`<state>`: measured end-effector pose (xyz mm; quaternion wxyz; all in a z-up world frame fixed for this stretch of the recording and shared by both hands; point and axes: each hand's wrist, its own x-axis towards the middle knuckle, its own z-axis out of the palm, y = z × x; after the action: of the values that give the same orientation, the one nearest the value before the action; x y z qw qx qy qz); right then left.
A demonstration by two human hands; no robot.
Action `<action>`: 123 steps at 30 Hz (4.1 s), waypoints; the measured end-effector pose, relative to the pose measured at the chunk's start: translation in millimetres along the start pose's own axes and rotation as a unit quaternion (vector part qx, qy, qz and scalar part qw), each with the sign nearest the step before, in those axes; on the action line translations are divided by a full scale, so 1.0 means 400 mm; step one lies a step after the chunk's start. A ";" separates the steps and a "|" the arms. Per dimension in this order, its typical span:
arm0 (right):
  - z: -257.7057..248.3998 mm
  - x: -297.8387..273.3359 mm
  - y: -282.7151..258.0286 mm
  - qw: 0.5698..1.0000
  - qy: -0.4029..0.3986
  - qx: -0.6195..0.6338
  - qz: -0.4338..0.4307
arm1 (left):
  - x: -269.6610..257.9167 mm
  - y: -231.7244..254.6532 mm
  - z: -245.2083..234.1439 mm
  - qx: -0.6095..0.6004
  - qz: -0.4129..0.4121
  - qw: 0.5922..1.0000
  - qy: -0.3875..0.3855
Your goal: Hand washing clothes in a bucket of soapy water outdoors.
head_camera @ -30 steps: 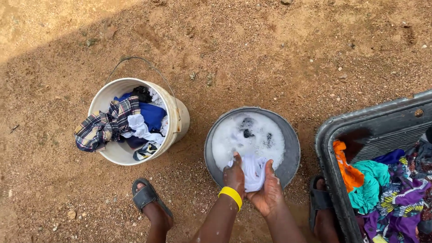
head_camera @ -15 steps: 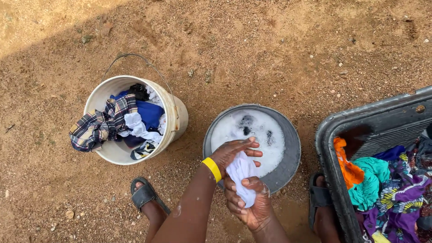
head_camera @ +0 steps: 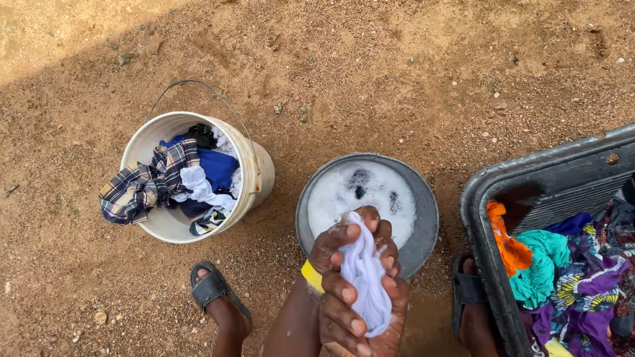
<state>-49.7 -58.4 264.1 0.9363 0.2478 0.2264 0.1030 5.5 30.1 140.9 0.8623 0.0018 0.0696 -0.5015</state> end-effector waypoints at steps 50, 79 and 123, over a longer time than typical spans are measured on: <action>-0.272 0.141 -0.212 0.651 0.164 -0.733 -0.109 | 0.032 0.128 0.001 0.643 0.040 0.622 0.445; -0.335 0.135 -0.312 0.351 0.379 -0.843 0.148 | -0.057 0.068 0.089 0.825 0.179 0.400 0.357; -0.442 0.207 -0.477 0.207 0.307 -0.905 -0.211 | -0.018 0.021 -0.369 0.576 -0.070 0.617 0.532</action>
<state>-45.8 -122.6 -0.8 0.3702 -0.8751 0.2933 0.1051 -8.0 51.5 -4.9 0.4590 0.7597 0.2125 -0.4088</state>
